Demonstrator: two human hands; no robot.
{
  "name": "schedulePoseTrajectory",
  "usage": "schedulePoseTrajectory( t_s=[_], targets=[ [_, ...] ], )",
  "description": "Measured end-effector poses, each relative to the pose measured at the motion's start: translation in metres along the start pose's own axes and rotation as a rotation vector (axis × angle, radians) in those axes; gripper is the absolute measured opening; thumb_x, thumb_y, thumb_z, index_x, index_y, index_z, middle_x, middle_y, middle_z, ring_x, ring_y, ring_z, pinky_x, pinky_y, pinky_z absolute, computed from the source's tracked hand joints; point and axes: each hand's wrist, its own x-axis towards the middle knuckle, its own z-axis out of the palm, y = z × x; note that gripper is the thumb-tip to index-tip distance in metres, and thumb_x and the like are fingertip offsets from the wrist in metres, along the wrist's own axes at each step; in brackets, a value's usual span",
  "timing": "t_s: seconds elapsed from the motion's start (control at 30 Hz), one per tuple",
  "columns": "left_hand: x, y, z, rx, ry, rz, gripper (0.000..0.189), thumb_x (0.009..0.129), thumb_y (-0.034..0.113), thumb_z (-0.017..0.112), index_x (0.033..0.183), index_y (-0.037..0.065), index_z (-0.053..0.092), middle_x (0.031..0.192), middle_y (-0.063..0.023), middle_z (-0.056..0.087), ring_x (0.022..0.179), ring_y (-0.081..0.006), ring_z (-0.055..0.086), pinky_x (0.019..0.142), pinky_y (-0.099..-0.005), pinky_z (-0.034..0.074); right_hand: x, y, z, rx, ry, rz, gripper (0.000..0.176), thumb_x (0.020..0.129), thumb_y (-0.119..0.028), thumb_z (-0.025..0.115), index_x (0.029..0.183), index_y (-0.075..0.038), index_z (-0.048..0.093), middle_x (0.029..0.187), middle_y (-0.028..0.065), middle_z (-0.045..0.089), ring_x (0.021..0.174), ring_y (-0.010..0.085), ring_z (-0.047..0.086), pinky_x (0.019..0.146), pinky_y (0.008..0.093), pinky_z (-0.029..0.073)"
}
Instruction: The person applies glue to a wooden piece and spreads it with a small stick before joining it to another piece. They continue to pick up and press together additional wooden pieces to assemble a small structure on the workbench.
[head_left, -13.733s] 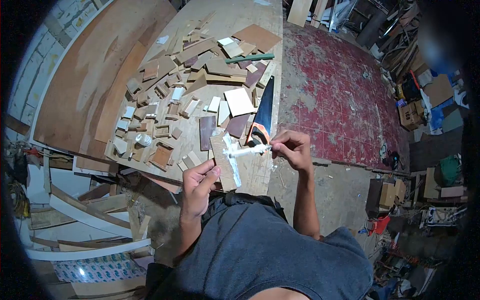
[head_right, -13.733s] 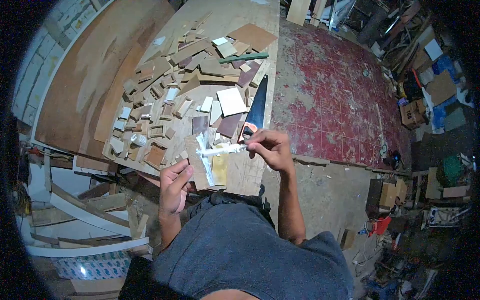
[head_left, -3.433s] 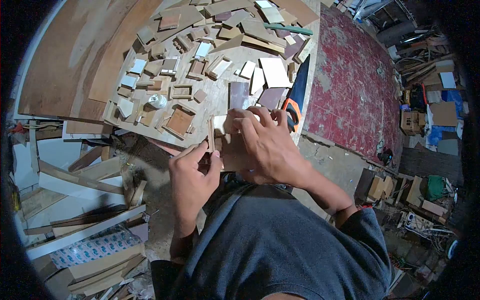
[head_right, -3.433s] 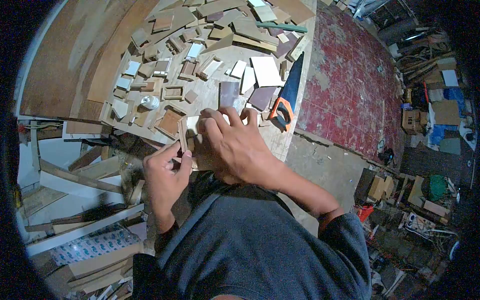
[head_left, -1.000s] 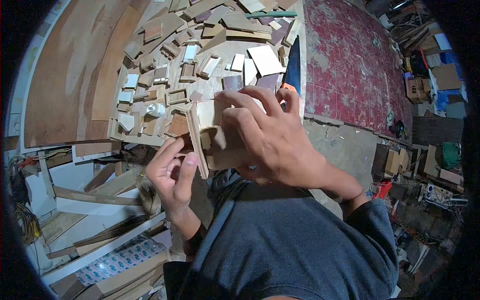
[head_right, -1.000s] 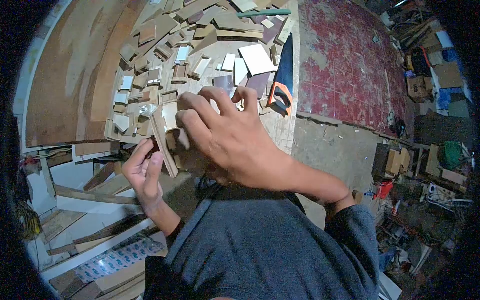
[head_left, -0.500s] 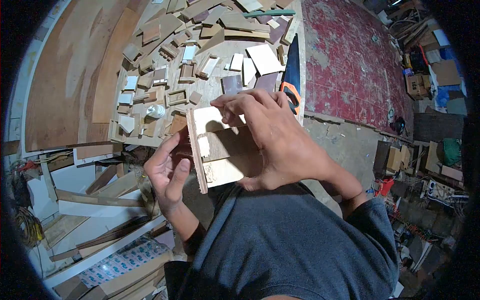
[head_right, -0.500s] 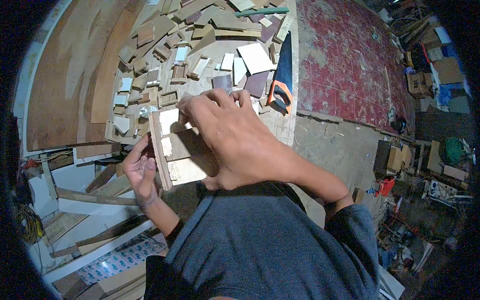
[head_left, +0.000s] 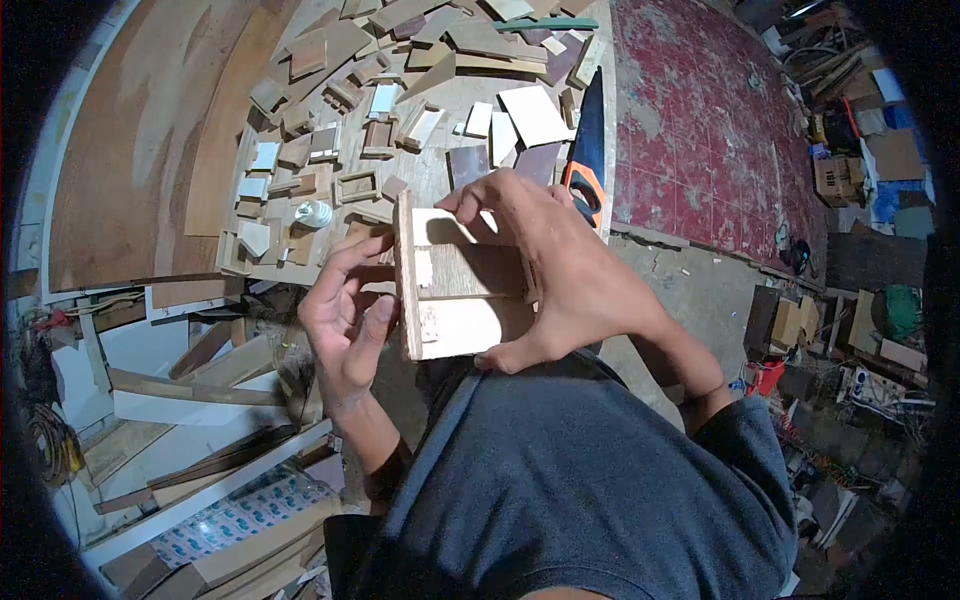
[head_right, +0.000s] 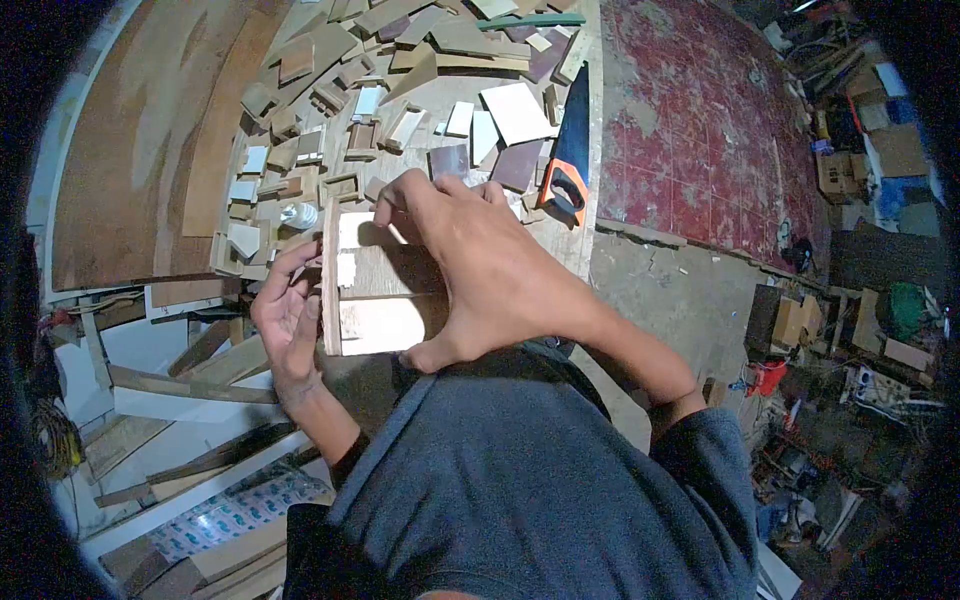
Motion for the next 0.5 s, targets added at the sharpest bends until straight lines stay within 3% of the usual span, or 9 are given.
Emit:
schedulePoseTrajectory(
  t_s=[0.3,0.5],
  targets=[
    [0.002,0.003,0.010,0.007,0.013,-0.023,0.044,0.093,0.022,0.061,0.120,-0.011,0.055,0.128,-0.0213,0.053,0.117,-0.0256,0.054,0.099,-0.0367,0.043,0.000,0.013,0.002,0.255,-0.096,0.050,0.094,0.046,-0.026,0.089,0.121,-0.001,0.038,0.116,0.0185,0.054,0.110,0.0304,0.056,0.098,0.0378,0.042],
    [-0.003,0.004,0.009,-0.060,0.034,0.010,0.048,0.092,0.025,0.062,0.121,-0.012,0.055,0.128,-0.0219,0.054,0.118,-0.0263,0.053,0.102,-0.0374,0.040,-0.003,0.018,0.007,0.343,-0.057,0.075,0.091,0.048,-0.022,0.090,0.121,-0.002,0.039,0.118,0.0159,0.053,0.113,0.0273,0.053,0.102,0.0372,0.039]
  ],
)
